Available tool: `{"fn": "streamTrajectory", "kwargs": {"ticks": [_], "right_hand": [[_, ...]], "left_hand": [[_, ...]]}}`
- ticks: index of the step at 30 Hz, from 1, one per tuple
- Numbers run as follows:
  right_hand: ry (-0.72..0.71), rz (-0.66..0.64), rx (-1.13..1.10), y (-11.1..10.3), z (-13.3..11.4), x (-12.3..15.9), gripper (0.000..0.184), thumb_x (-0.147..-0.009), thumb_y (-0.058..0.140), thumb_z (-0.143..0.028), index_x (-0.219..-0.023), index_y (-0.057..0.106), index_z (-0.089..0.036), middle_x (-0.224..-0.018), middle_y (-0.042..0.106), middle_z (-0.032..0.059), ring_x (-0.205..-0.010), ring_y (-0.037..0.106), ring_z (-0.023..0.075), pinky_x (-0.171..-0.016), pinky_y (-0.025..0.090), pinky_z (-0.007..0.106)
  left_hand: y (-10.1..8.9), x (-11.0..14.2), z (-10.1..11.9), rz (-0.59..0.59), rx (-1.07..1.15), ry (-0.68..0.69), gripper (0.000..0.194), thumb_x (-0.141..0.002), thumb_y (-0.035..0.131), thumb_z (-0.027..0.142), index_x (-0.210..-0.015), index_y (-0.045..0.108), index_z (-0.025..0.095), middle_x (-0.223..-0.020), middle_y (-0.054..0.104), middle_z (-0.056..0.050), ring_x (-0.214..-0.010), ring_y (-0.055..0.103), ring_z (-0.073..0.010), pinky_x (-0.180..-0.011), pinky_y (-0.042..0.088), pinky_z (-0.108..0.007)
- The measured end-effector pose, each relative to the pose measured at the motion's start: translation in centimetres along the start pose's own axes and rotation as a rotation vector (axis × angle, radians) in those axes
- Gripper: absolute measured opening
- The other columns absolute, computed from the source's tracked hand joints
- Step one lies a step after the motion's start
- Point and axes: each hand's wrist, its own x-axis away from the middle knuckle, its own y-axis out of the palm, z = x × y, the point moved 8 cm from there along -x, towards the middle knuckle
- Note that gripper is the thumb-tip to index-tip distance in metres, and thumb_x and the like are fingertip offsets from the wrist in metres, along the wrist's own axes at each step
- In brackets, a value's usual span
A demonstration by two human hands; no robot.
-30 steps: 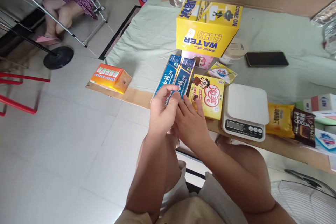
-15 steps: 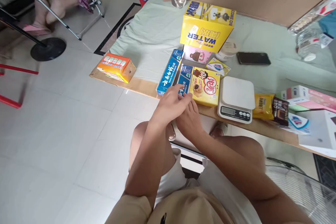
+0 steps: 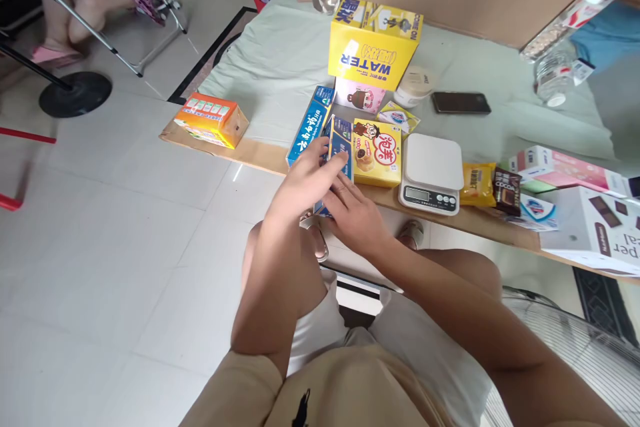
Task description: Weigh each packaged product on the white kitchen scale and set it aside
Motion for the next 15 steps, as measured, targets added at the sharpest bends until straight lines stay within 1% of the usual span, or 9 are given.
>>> {"fn": "streamTrajectory", "kwargs": {"ticks": [2,5,7,9,10,11,13,15], "right_hand": [[-0.068,0.069,-0.018,-1.6,-1.0,0.5,0.050,-0.095,0.056,-0.010,-0.143,0.065,-0.018,-0.156,0.062,0.0156,-0.151,0.057,0.0278,-0.120,0.057,0.040],[-0.131,0.184,-0.002,-4.7,-2.1,1.4,0.033,-0.099,0.056,-0.013,-0.126,0.071,-0.022,-0.156,0.064,0.0106,-0.150,0.058,0.0244,-0.122,0.055,0.038],[-0.168,0.294,0.037,-7.4,-2.2,2.3,0.023,-0.100,0.057,-0.016,-0.116,0.071,-0.025,-0.151,0.068,0.0075,-0.146,0.062,0.0222,-0.123,0.054,0.036],[-0.195,0.381,0.095,-9.7,-1.4,3.4,0.017,-0.101,0.059,-0.017,-0.110,0.070,-0.025,-0.144,0.073,0.0069,-0.143,0.065,0.0216,-0.121,0.055,0.034],[-0.198,0.403,0.129,-10.6,-0.7,4.1,0.015,-0.100,0.059,-0.017,-0.109,0.070,-0.024,-0.141,0.075,0.0075,-0.141,0.066,0.0221,-0.120,0.056,0.034],[-0.194,0.411,0.167,-11.3,0.2,4.8,0.015,-0.100,0.059,-0.016,-0.109,0.069,-0.023,-0.140,0.075,0.0086,-0.141,0.067,0.0226,-0.118,0.057,0.034],[-0.160,0.396,0.238,-12.0,2.6,6.3,0.017,-0.100,0.058,-0.014,-0.111,0.069,-0.021,-0.140,0.075,0.0117,-0.142,0.065,0.0241,-0.117,0.059,0.035],[-0.116,0.362,0.289,-12.0,5.4,8.0,0.024,-0.099,0.056,-0.011,-0.117,0.068,-0.020,-0.142,0.073,0.0142,-0.145,0.063,0.0258,-0.116,0.060,0.038]], "left_hand": [[-0.3,1.6,1.7,-0.022,-0.033,0.072,0.053,-0.091,0.064,0.046,-0.138,0.062,0.021,-0.147,0.068,-0.009,-0.140,0.063,-0.0319,-0.121,0.051,-0.048],[-0.7,4.5,4.4,-0.062,-0.012,0.203,0.048,-0.090,0.069,0.047,-0.131,0.067,0.022,-0.142,0.071,-0.008,-0.137,0.064,-0.0332,-0.118,0.054,-0.048],[-0.6,5.8,5.5,-0.068,0.069,0.247,0.045,-0.092,0.070,0.048,-0.129,0.069,0.024,-0.140,0.072,-0.007,-0.134,0.066,-0.0334,-0.113,0.059,-0.048],[0.4,6.2,5.9,-0.085,0.153,0.294,0.044,-0.093,0.071,0.050,-0.130,0.070,0.026,-0.142,0.071,-0.007,-0.136,0.065,-0.0338,-0.112,0.060,-0.049],[1.4,6.0,6.0,-0.109,0.191,0.330,0.045,-0.093,0.070,0.052,-0.131,0.071,0.027,-0.143,0.070,-0.007,-0.138,0.063,-0.0341,-0.114,0.058,-0.050],[2.8,5.5,5.9,-0.152,0.225,0.370,0.046,-0.094,0.069,0.054,-0.131,0.071,0.027,-0.145,0.069,-0.007,-0.141,0.061,-0.0341,-0.117,0.056,-0.050],[6.7,4.2,5.3,-0.274,0.290,0.444,0.049,-0.094,0.066,0.058,-0.131,0.071,0.027,-0.150,0.066,-0.007,-0.148,0.056,-0.0339,-0.125,0.049,-0.050],[11.1,2.7,4.3,-0.398,0.338,0.485,0.057,-0.092,0.064,0.064,-0.135,0.068,0.026,-0.161,0.057,-0.009,-0.157,0.045,-0.0345,-0.130,0.041,-0.049]]}}
